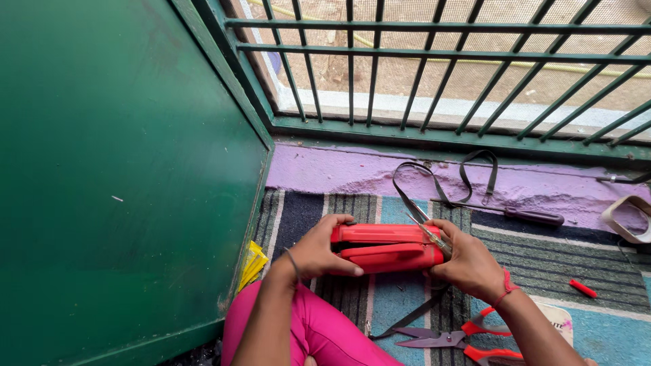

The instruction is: The person disassembles a red portable power bank, removes the battery, and reconnects the internal wires. They then reassemble the casing and secure it with a screwdriver.

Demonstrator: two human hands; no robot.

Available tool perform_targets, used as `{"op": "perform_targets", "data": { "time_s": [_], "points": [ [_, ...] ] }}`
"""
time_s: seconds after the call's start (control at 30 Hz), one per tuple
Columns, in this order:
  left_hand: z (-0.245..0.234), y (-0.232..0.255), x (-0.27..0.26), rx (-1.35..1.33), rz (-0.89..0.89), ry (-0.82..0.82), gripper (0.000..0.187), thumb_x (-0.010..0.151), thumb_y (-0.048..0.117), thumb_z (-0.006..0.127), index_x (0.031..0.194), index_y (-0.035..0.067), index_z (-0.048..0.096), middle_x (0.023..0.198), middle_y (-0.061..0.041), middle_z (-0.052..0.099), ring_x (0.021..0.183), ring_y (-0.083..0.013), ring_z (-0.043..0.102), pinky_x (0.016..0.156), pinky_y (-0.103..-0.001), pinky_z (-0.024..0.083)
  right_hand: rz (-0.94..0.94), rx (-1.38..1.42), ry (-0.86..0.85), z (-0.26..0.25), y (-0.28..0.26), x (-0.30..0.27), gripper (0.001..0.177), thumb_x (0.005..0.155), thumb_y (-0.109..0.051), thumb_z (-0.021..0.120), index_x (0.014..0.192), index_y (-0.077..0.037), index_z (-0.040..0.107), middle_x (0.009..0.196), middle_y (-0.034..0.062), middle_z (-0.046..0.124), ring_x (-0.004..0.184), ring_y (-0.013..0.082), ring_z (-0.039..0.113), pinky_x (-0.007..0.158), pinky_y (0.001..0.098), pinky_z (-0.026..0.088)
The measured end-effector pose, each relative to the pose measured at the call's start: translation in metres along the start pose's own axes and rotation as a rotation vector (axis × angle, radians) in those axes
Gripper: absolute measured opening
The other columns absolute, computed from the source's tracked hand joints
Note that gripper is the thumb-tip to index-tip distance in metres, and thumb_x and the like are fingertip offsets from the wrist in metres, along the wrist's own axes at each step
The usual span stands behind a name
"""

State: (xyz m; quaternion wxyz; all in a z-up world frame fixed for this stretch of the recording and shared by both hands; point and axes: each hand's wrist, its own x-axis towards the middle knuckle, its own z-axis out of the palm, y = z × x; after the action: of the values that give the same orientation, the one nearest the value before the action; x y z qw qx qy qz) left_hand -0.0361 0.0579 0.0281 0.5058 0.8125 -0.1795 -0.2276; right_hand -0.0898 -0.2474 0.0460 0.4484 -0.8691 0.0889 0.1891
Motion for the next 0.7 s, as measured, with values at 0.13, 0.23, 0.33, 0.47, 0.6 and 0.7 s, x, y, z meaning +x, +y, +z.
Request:
{"op": "perform_targets", "data": {
  "time_s": [0.13, 0.23, 0.33, 0.47, 0.6, 0.7],
  "points": [
    [-0.019, -0.032, 0.011, -0.472, -0.061, -0.177, 0.086, 0.065, 0.010, 0.085, 0.143, -0.002, 0.051, 0.130, -0.009, 0.066, 0.112, -0.0157, 0.064, 0.100, -0.031, 0.051, -0.011, -0.043, 0.030, 0.003, 0.009, 0.005, 0.092, 0.059, -0.008, 0.088, 0.143, -0.013, 0.049, 0.124, 0.0070, 0.076, 0.105, 0.0177, 0.075, 0.092, 0.0312, 0.055],
    [-0.024, -0.041, 0.021, -0.561, -0.125, -0.118, 0.059, 0.079, 0.010, 0.080, 0.134, -0.005, 0.065, 0.117, -0.009, 0.073, 0.097, -0.0137, 0.069, 0.090, -0.031, 0.055, -0.031, -0.033, 0.052, 0.006, 0.009, 0.006, 0.092, 0.058, -0.007, 0.087, 0.142, -0.013, 0.050, 0.127, 0.0078, 0.074, 0.109, 0.0184, 0.074, 0.093, 0.0320, 0.055],
    [-0.013, -0.033, 0.037, -0.303, -0.174, 0.054, 0.038, 0.087, 0.021, 0.079, 0.119, 0.002, 0.076, 0.103, -0.007, 0.079, 0.089, -0.0096, 0.070, 0.083, -0.029, 0.056, -0.008, -0.068, 0.063, 0.006, 0.008, 0.005, 0.091, 0.059, -0.011, 0.089, 0.142, -0.014, 0.051, 0.125, 0.0080, 0.075, 0.108, 0.0206, 0.074, 0.094, 0.0326, 0.055],
    [-0.003, -0.018, 0.048, 0.149, -0.274, 0.222, 0.029, 0.086, 0.033, 0.078, 0.099, 0.008, 0.084, 0.077, -0.012, 0.077, 0.067, -0.0177, 0.070, 0.068, -0.036, 0.056, 0.037, -0.119, 0.062, 0.006, 0.004, 0.004, 0.090, 0.062, -0.012, 0.089, 0.143, -0.016, 0.051, 0.118, 0.0098, 0.077, 0.105, 0.0240, 0.075, 0.092, 0.0340, 0.056],
    [-0.003, -0.014, 0.054, 0.259, -0.241, 0.341, 0.038, 0.082, 0.042, 0.076, 0.093, 0.007, 0.086, 0.077, -0.013, 0.077, 0.068, -0.0195, 0.073, 0.071, -0.037, 0.058, 0.047, -0.113, 0.072, 0.006, 0.002, 0.004, 0.088, 0.062, -0.013, 0.088, 0.143, -0.018, 0.052, 0.115, 0.0095, 0.078, 0.102, 0.0253, 0.076, 0.091, 0.0355, 0.057],
    [-0.002, -0.024, 0.063, 0.040, -0.426, 0.392, 0.037, 0.096, 0.036, 0.064, 0.094, 0.002, 0.081, 0.071, -0.010, 0.080, 0.068, -0.0150, 0.076, 0.071, -0.032, 0.056, 0.041, -0.098, 0.066, 0.007, 0.002, 0.004, 0.089, 0.060, -0.012, 0.089, 0.142, -0.018, 0.052, 0.117, 0.0087, 0.078, 0.104, 0.0238, 0.076, 0.091, 0.0343, 0.056]
  ]
}}
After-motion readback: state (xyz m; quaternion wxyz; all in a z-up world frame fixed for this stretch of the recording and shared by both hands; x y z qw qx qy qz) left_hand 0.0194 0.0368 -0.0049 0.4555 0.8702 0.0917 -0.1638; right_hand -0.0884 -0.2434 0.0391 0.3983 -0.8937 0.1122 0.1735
